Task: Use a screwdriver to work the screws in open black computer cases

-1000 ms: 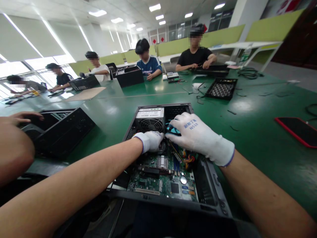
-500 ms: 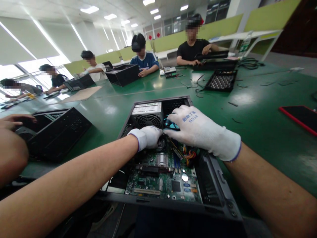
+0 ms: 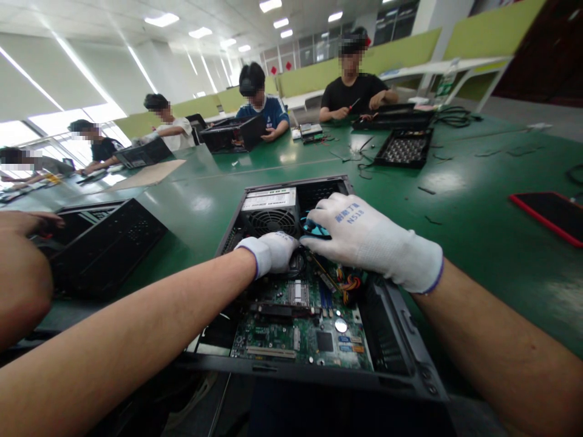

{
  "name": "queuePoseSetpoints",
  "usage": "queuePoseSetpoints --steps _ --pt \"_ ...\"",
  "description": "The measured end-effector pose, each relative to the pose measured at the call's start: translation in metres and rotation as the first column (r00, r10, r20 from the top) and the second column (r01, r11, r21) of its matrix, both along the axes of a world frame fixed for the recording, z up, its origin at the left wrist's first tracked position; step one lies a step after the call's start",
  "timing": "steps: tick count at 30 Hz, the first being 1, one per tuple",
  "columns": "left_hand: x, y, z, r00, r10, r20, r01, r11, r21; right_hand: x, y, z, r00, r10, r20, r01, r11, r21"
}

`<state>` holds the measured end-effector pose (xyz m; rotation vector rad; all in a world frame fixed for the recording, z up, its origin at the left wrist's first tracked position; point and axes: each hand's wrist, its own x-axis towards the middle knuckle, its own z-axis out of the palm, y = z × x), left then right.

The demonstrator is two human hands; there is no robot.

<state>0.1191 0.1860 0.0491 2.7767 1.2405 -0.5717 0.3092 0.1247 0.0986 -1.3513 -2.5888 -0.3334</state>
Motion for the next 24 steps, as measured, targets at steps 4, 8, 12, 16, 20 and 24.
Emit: queuePoseSetpoints --steps 4,8,12,16,20,24 --pt "0.0008 -0.0015 0.0019 0.997 0.011 -0.07 -0.013 1.0 -0.026 -0.0008 -0.0004 0.0013 1.0 -0.004 0.003 0.004 1.0 -0.01" --pt "0.0024 -0.0031 0.0038 0.995 0.02 -0.094 -0.023 0.999 -0.026 -0.0006 -0.0005 0.0018 1.0 -0.005 0.002 0.005 1.0 -0.014" --pt "0.0029 -0.0034 0.0054 0.994 0.027 -0.103 -0.03 0.999 -0.025 -0.0001 -0.0006 0.0019 1.0 0.005 0.0 -0.005 1.0 -0.012" --pt "0.0029 -0.0034 0.0064 0.994 0.024 -0.104 -0.028 0.999 -0.031 -0.0005 -0.0012 0.0028 1.0 -0.007 -0.001 0.007 1.0 -0.03" --pt "0.0021 -0.003 0.005 0.995 0.018 -0.094 -0.021 0.999 -0.032 -0.0001 -0.0013 0.0031 1.0 0.0 -0.006 -0.001 1.0 -0.024" --pt "0.0009 -0.0021 0.0026 0.997 0.012 -0.081 -0.015 0.999 -0.033 0.0 -0.0012 0.003 1.0 0.001 -0.004 -0.001 1.0 -0.028"
